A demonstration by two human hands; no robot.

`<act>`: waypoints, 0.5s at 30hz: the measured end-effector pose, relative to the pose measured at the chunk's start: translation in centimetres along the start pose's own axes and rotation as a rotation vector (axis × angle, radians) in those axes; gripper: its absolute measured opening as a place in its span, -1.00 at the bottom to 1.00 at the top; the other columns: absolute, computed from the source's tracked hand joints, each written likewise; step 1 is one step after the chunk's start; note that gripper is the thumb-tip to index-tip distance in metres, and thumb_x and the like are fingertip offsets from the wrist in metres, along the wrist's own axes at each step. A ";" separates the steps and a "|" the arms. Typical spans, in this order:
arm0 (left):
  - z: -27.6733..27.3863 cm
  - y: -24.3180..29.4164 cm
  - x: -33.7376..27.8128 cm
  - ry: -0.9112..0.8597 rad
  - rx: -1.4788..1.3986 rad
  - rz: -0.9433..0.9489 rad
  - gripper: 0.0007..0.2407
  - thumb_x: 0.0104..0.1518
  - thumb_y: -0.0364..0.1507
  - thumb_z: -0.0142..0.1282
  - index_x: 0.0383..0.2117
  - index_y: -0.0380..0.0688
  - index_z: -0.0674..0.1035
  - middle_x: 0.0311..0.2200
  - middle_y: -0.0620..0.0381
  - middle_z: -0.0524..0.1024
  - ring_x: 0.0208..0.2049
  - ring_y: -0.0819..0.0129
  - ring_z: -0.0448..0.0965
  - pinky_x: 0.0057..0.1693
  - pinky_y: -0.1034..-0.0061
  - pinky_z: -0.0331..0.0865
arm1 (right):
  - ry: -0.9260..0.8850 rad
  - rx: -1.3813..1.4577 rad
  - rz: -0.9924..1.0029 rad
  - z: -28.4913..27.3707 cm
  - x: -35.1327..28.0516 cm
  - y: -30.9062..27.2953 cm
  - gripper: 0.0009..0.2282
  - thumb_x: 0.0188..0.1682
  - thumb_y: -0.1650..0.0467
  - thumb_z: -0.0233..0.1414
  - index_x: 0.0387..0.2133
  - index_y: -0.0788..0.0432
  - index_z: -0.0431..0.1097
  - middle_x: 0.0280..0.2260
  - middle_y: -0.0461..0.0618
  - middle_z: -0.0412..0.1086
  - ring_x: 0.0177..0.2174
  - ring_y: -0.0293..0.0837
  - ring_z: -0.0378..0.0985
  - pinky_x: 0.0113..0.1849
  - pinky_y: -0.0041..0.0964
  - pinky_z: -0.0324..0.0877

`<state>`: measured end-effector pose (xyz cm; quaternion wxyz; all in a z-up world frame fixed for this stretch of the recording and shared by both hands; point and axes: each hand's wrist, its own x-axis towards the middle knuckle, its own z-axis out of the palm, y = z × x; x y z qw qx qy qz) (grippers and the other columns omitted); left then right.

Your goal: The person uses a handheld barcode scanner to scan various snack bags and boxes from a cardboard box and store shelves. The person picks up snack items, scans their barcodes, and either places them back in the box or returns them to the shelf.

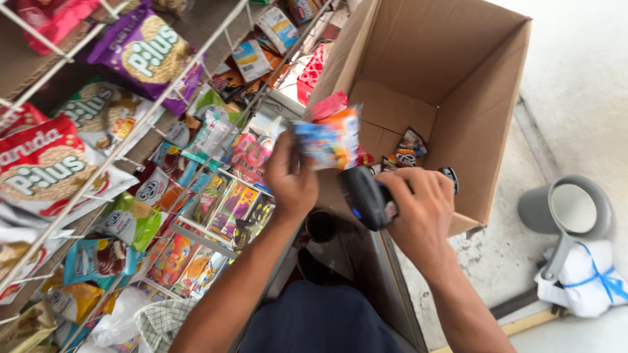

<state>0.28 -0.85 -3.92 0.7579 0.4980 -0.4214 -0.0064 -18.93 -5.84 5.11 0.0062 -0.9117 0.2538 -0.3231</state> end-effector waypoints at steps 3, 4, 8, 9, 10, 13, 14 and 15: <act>-1.8 -0.7 -0.8 0.167 -0.150 -0.137 -0.77 0.30 -0.62 0.05 0.06 -0.40 0.46 -0.08 0.09 0.58 -0.05 0.48 0.59 0.11 0.55 0.47 | 0.018 -0.009 -0.077 1.4 0.2 -0.8 -0.74 -0.22 0.49 0.19 -0.22 0.09 0.53 -0.27 -0.06 0.43 -0.23 -0.05 0.47 -0.06 -0.09 0.21; -2.5 -0.8 -1.0 0.217 -0.115 -0.182 -0.84 0.36 -0.63 0.04 0.01 -0.39 0.50 -0.11 0.12 0.59 -0.08 0.51 0.59 0.08 0.56 0.47 | 0.022 0.001 -0.087 1.8 0.4 -1.0 -0.75 -0.21 0.50 0.18 -0.22 0.09 0.53 -0.26 -0.08 0.44 -0.20 -0.05 0.47 -0.04 -0.11 0.20; -3.8 -0.7 -0.7 0.325 -0.259 -0.225 -0.81 0.27 -0.71 0.07 -0.01 -0.41 0.51 -0.07 0.08 0.58 -0.03 0.46 0.56 0.16 0.51 0.44 | 0.079 -0.010 -0.155 2.9 1.5 -1.7 -0.78 -0.16 0.48 0.19 -0.21 0.10 0.53 -0.24 -0.07 0.43 -0.16 -0.03 0.47 0.02 -0.08 0.20; -4.3 -0.3 -0.9 0.387 -0.360 -0.242 -0.80 0.26 -0.74 0.05 -0.01 -0.39 0.51 -0.06 0.10 0.58 -0.03 0.47 0.56 0.17 0.52 0.44 | 0.074 -0.001 -0.168 3.2 1.7 -1.7 -0.78 -0.16 0.48 0.19 -0.21 0.10 0.53 -0.24 -0.07 0.43 -0.16 -0.03 0.47 0.02 -0.08 0.20; -4.9 0.0 -1.1 0.448 -0.461 -0.256 -0.78 0.25 -0.77 0.04 -0.02 -0.37 0.50 -0.06 0.11 0.58 -0.04 0.48 0.56 0.17 0.53 0.44 | 0.099 -0.009 -0.172 3.4 2.0 -1.7 -0.78 -0.15 0.49 0.18 -0.20 0.12 0.54 -0.24 -0.04 0.43 -0.16 -0.02 0.46 0.05 -0.07 0.19; -7.9 1.5 -2.8 0.431 -0.628 -0.343 -0.72 0.20 -0.81 -0.01 0.01 -0.37 0.51 -0.15 0.04 0.60 -0.25 0.42 0.57 -0.12 0.50 0.43 | 0.132 0.021 -0.226 3.9 2.2 -2.3 -0.80 -0.14 0.49 0.19 -0.22 0.16 0.54 -0.26 -0.02 0.42 -0.17 -0.02 0.45 0.06 -0.01 0.21; -9.0 2.2 -3.8 0.456 -0.617 -0.335 -0.72 0.20 -0.81 -0.01 0.01 -0.37 0.51 -0.15 0.04 0.60 -0.25 0.42 0.57 -0.12 0.50 0.43 | 0.154 0.043 -0.253 4.1 2.3 -2.8 -0.81 -0.15 0.48 0.22 -0.25 0.18 0.54 -0.28 -0.02 0.41 -0.19 -0.03 0.45 0.04 0.03 0.24; -10.0 2.8 -4.8 0.417 -0.557 -0.387 -0.69 0.15 -0.81 -0.04 0.01 -0.38 0.50 -0.12 0.07 0.59 -0.17 0.44 0.58 -0.02 0.51 0.45 | 0.148 0.064 -0.277 4.4 2.3 -3.4 -0.81 -0.15 0.48 0.22 -0.25 0.18 0.54 -0.28 -0.02 0.41 -0.19 -0.03 0.45 0.04 0.03 0.24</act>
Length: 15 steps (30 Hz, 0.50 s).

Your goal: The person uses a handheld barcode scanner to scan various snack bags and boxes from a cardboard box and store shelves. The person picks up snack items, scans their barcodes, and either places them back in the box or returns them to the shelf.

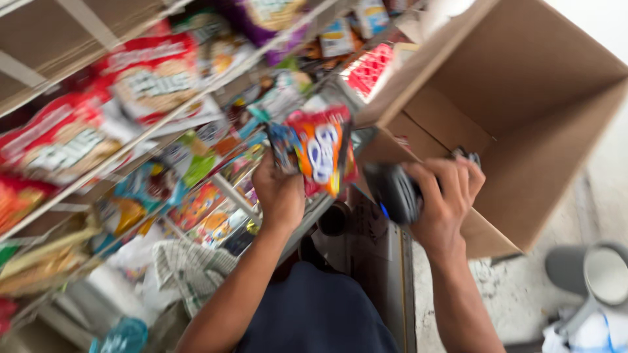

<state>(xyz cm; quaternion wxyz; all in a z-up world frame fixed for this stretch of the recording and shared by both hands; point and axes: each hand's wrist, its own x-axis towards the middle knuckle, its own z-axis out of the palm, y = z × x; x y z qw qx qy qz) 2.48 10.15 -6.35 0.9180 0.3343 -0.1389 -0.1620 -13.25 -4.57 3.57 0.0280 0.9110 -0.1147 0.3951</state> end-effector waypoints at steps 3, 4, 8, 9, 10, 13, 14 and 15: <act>-3.9 1.7 -3.1 0.022 0.059 -0.082 -0.67 0.11 -0.81 -0.07 0.02 -0.42 0.50 -0.09 0.06 0.59 -0.11 0.43 0.60 0.05 0.51 0.50 | 0.041 0.233 -0.090 0.7 -0.7 -2.8 -0.84 -0.07 0.49 0.31 -0.30 0.22 0.48 -0.28 -0.03 0.41 -0.20 -0.07 0.45 -0.02 0.00 0.34; -5.3 1.9 -4.3 0.026 0.040 -0.133 -0.68 0.12 -0.81 -0.07 0.02 -0.45 0.49 -0.10 0.02 0.59 -0.12 0.40 0.62 0.03 0.49 0.52 | -0.003 0.324 -0.066 1.3 -1.3 -4.1 -0.81 -0.16 0.48 0.29 -0.30 0.22 0.49 -0.29 -0.01 0.43 -0.21 -0.04 0.49 -0.07 -0.04 0.35; -12.0 1.4 -8.8 0.234 -0.082 -0.182 -0.62 0.01 -0.81 -0.04 0.01 -0.37 0.47 -0.14 0.01 0.60 -0.15 0.35 0.65 0.00 0.45 0.56 | -0.260 0.638 0.093 4.6 -4.2 -9.9 -0.72 -0.22 0.54 0.21 -0.20 0.27 0.46 -0.17 0.18 0.44 -0.13 0.14 0.55 -0.02 -0.12 0.42; -13.6 1.1 -10.0 0.261 -0.106 -0.190 -0.68 0.11 -0.79 -0.01 0.02 -0.39 0.48 -0.14 0.00 0.60 -0.16 0.35 0.64 -0.02 0.45 0.53 | -0.286 0.665 0.078 6.1 -5.1 -11.3 -0.72 -0.22 0.54 0.21 -0.20 0.27 0.46 -0.17 0.18 0.44 -0.13 0.14 0.55 -0.02 -0.12 0.42; -15.2 1.0 -11.1 0.282 -0.129 -0.195 -0.74 0.22 -0.77 0.02 0.02 -0.41 0.49 -0.13 0.00 0.59 -0.17 0.35 0.62 -0.04 0.44 0.51 | -0.278 0.753 0.130 8.3 -5.8 -12.8 -0.63 -0.30 0.54 0.22 -0.16 0.34 0.41 -0.16 0.23 0.40 -0.15 0.17 0.52 -0.05 -0.11 0.40; -18.6 0.8 -13.6 0.388 -0.243 -0.210 -0.69 0.09 -0.78 0.02 -0.03 -0.31 0.48 -0.14 0.03 0.60 -0.14 0.33 0.64 0.02 0.41 0.53 | -0.447 1.047 0.398 12.7 -9.8 -15.9 -0.63 -0.22 0.56 0.20 -0.09 0.34 0.41 -0.18 0.12 0.43 -0.18 0.04 0.51 -0.09 -0.17 0.42; -19.6 0.9 -14.3 0.413 -0.245 -0.187 -0.69 0.09 -0.78 0.02 -0.03 -0.31 0.48 -0.14 0.03 0.60 -0.14 0.33 0.64 0.02 0.41 0.53 | -0.608 1.213 0.634 14.2 -11.3 -16.7 -0.72 -0.06 0.58 0.18 -0.06 0.28 0.45 -0.20 -0.03 0.51 -0.20 -0.12 0.54 -0.10 -0.25 0.46; -20.5 1.0 -15.0 0.459 -0.277 -0.212 -0.72 0.12 -0.75 0.04 -0.04 -0.31 0.49 -0.15 0.02 0.60 -0.14 0.32 0.65 0.02 0.39 0.54 | -0.637 1.226 0.616 15.5 -12.8 -17.4 -0.72 -0.06 0.58 0.18 -0.06 0.28 0.45 -0.20 -0.03 0.51 -0.20 -0.12 0.54 -0.10 -0.25 0.46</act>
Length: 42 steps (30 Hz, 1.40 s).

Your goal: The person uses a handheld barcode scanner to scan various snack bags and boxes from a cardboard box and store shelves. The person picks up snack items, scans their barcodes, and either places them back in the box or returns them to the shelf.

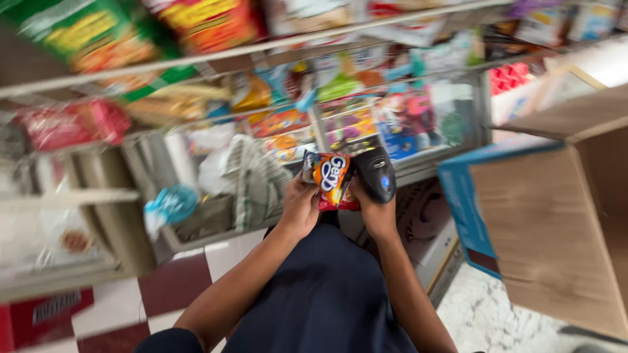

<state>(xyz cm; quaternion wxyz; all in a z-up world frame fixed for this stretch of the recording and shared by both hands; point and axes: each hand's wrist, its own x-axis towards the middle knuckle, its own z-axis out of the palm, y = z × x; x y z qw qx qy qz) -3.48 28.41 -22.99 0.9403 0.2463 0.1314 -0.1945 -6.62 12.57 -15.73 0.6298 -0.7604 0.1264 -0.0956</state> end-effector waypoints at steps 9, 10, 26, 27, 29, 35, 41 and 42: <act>-12.1 3.5 -1.4 0.141 -0.057 0.053 -0.77 0.28 -0.54 -0.06 0.04 -0.17 0.49 0.01 0.05 0.56 0.00 0.23 0.59 0.13 0.19 0.46 | -0.038 0.536 0.391 6.8 -1.4 5.6 -0.48 -0.15 0.68 0.14 0.11 0.07 0.37 -0.24 -0.20 0.36 -0.19 -0.29 0.44 -0.08 -0.33 0.40; -13.3 4.4 -1.2 0.112 -0.124 0.063 -0.75 0.33 -0.46 -0.13 0.08 -0.16 0.49 0.07 0.04 0.54 0.07 0.21 0.58 0.23 0.21 0.43 | -0.019 0.571 0.409 7.2 -1.3 5.6 -0.51 -0.15 0.68 0.13 0.08 0.06 0.38 -0.23 -0.18 0.36 -0.19 -0.28 0.45 -0.09 -0.32 0.41; -7.6 9.2 -5.6 0.247 0.894 0.459 -0.51 0.21 -0.30 0.17 0.21 -0.20 0.30 0.07 -0.04 0.39 0.01 0.31 0.48 -0.04 0.42 0.50 | -0.134 0.345 0.251 13.4 -2.8 5.0 -0.78 0.05 0.60 0.18 -0.06 0.28 0.40 -0.19 -0.07 0.42 -0.19 -0.25 0.46 -0.12 -0.29 0.40; -7.4 9.1 -5.4 0.197 0.794 0.398 -0.56 0.27 -0.31 0.13 0.21 -0.19 0.32 -0.02 -0.02 0.48 -0.07 0.36 0.53 -0.05 0.46 0.50 | -0.138 0.343 0.250 13.7 -3.0 4.6 -0.78 0.05 0.60 0.18 -0.06 0.28 0.40 -0.19 -0.07 0.42 -0.19 -0.25 0.46 -0.12 -0.29 0.40; -7.4 9.4 -5.2 0.146 0.691 0.340 -0.61 0.33 -0.32 0.09 0.22 -0.18 0.33 -0.10 0.00 0.58 -0.15 0.41 0.58 -0.07 0.50 0.49 | -0.198 0.409 0.266 14.0 -3.6 3.6 -0.78 0.05 0.58 0.14 -0.05 0.25 0.40 -0.10 -0.03 0.44 -0.10 -0.24 0.49 -0.02 -0.30 0.42; -8.7 10.2 -6.1 0.028 0.057 -0.051 -0.72 0.31 -0.38 -0.11 0.06 -0.21 0.51 -0.17 0.11 0.60 -0.23 0.45 0.67 -0.11 0.57 0.54 | -0.428 0.558 0.412 13.8 -4.0 0.7 -0.86 0.06 0.55 0.09 -0.16 0.17 0.35 -0.04 0.18 0.47 -0.16 -0.01 0.57 -0.12 -0.16 0.44; -12.3 9.7 -5.7 0.288 0.568 0.181 -0.77 0.32 -0.44 0.08 -0.03 -0.37 0.56 -0.30 0.06 0.63 -0.34 0.47 0.59 -0.19 0.52 0.48 | -0.474 0.546 0.455 15.5 -4.0 -0.3 -0.88 0.04 0.55 0.08 -0.19 0.21 0.35 0.01 0.15 0.45 -0.04 -0.02 0.57 -0.03 -0.10 0.47; -12.6 10.1 -6.0 0.242 0.373 0.160 -0.72 0.39 -0.36 -0.02 0.02 -0.38 0.54 -0.24 0.07 0.63 -0.28 0.49 0.61 -0.14 0.56 0.50 | -0.478 0.547 0.456 15.8 -4.0 -0.4 -0.88 0.04 0.55 0.08 -0.19 0.21 0.35 0.01 0.15 0.45 -0.04 -0.02 0.57 -0.03 -0.10 0.47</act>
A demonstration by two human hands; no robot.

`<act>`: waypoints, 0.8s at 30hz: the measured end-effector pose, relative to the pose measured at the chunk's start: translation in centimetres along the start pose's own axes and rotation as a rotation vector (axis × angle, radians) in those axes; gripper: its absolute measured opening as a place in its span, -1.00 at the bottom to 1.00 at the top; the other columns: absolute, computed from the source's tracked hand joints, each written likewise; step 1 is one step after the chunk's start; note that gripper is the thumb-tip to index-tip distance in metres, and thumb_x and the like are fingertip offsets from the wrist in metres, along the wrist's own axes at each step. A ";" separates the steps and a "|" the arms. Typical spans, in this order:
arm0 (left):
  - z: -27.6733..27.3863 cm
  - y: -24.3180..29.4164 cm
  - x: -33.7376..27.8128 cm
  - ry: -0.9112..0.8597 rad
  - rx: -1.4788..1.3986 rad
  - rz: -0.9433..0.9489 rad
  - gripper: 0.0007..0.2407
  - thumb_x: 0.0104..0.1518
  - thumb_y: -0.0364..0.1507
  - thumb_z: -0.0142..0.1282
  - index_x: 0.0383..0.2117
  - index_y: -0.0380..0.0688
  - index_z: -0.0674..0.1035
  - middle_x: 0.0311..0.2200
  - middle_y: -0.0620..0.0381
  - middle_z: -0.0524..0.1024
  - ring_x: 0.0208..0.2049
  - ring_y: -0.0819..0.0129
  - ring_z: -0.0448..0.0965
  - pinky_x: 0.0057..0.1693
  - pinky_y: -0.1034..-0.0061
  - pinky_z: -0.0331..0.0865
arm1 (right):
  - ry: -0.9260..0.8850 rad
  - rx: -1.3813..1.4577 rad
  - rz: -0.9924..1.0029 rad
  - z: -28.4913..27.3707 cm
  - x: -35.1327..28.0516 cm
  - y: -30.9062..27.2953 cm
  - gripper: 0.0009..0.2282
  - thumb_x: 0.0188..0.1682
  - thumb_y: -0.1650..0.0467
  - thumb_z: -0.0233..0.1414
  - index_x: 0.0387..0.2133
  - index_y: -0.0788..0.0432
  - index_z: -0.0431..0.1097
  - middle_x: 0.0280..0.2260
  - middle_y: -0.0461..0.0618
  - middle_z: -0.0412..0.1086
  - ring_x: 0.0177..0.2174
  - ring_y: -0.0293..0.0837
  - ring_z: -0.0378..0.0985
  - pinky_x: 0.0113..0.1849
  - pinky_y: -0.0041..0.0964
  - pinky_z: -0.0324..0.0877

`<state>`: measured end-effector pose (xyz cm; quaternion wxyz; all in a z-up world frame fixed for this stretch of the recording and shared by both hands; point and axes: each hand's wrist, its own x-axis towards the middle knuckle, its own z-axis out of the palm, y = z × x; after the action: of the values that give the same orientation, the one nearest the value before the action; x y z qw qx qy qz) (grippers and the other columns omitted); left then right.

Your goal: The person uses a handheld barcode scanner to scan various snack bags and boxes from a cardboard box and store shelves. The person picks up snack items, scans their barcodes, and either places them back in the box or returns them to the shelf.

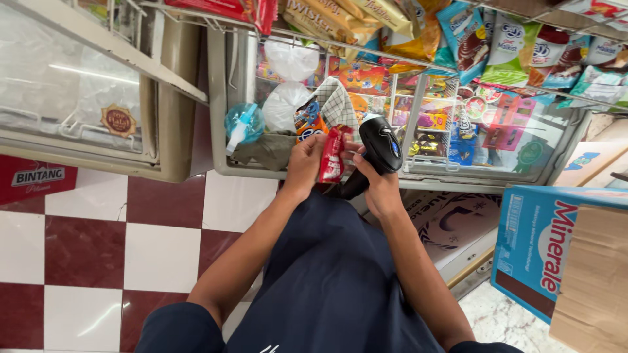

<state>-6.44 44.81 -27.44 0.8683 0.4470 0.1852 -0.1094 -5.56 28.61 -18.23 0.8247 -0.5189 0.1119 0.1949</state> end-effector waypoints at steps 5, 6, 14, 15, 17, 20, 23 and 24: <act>-0.9 3.5 -2.3 -0.151 -0.103 0.023 -0.59 0.42 -0.44 0.04 0.39 -0.07 0.30 -0.07 0.13 0.50 -0.18 0.61 0.49 -0.04 0.63 0.45 | 0.021 -0.081 0.007 0.7 0.5 0.4 -0.89 0.07 0.52 0.09 -0.17 0.25 0.37 0.00 0.14 0.46 -0.06 -0.05 0.58 -0.04 -0.14 0.49; -0.9 4.4 -2.6 -0.161 -0.001 0.050 -0.48 0.27 -0.51 0.10 0.35 0.02 0.18 -0.04 0.09 0.49 -0.14 0.56 0.53 -0.02 0.58 0.48 | 0.017 -0.081 0.010 0.6 0.6 0.4 -0.89 0.07 0.52 0.09 -0.17 0.25 0.37 0.00 0.14 0.46 -0.06 -0.05 0.58 -0.04 -0.14 0.49; -2.6 4.7 -2.8 -0.126 -0.033 0.196 -0.58 0.29 -0.62 -0.04 0.28 -0.06 0.28 0.02 0.05 0.53 0.01 0.48 0.56 0.14 0.52 0.48 | 0.091 -0.572 -0.031 1.1 0.3 0.7 -0.74 -0.02 0.55 0.23 -0.06 0.29 0.46 -0.27 0.10 0.50 -0.29 -0.25 0.53 -0.23 -0.36 0.45; -2.6 4.5 -2.7 -0.171 0.030 0.235 -0.74 0.38 -0.62 -0.07 0.16 -0.21 0.41 0.02 0.02 0.53 0.05 0.46 0.54 0.19 0.52 0.44 | 0.092 -0.577 -0.034 1.3 0.3 1.0 -0.74 -0.02 0.55 0.23 -0.06 0.29 0.46 -0.27 0.10 0.50 -0.29 -0.25 0.53 -0.23 -0.36 0.45; -2.4 4.8 -2.9 -0.217 0.088 0.272 -0.84 0.48 -0.62 -0.09 0.05 -0.36 0.54 0.01 -0.02 0.53 0.10 0.43 0.53 0.25 0.52 0.40 | 0.124 -0.478 -0.044 1.8 0.2 1.7 -0.73 -0.10 0.60 0.26 -0.13 0.28 0.43 -0.25 -0.03 0.46 -0.27 -0.31 0.50 -0.23 -0.38 0.47; -2.1 6.7 -3.8 -0.280 0.087 0.109 -0.73 0.31 -0.63 0.02 0.12 -0.26 0.51 -0.03 0.07 0.53 -0.04 0.47 0.55 0.10 0.53 0.48 | 0.125 -0.295 -0.060 1.9 0.4 1.6 -0.78 -0.07 0.61 0.23 -0.20 0.27 0.39 -0.26 -0.07 0.43 -0.27 -0.29 0.51 -0.24 -0.35 0.46; -1.8 8.1 -4.3 -0.368 0.137 0.120 -0.63 0.20 -0.66 0.12 0.15 -0.21 0.44 0.02 0.14 0.49 -0.03 0.48 0.54 0.08 0.53 0.51 | 0.146 -0.307 -0.047 1.8 0.6 0.8 -0.80 -0.07 0.61 0.22 -0.22 0.26 0.41 -0.29 -0.05 0.44 -0.30 -0.27 0.51 -0.26 -0.35 0.44; -1.7 8.3 -4.3 -0.375 0.134 0.098 -0.64 0.22 -0.64 0.11 0.15 -0.21 0.44 -0.03 0.11 0.53 -0.09 0.45 0.61 0.05 0.52 0.55 | 0.144 -0.308 -0.045 1.9 0.6 0.6 -0.80 -0.07 0.61 0.22 -0.22 0.26 0.41 -0.29 -0.05 0.44 -0.30 -0.27 0.51 -0.26 -0.35 0.44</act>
<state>-7.83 51.10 -20.45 0.8602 0.4840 -0.0094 -0.1602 -5.33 30.67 -18.17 0.7294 -0.6542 0.1280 0.1536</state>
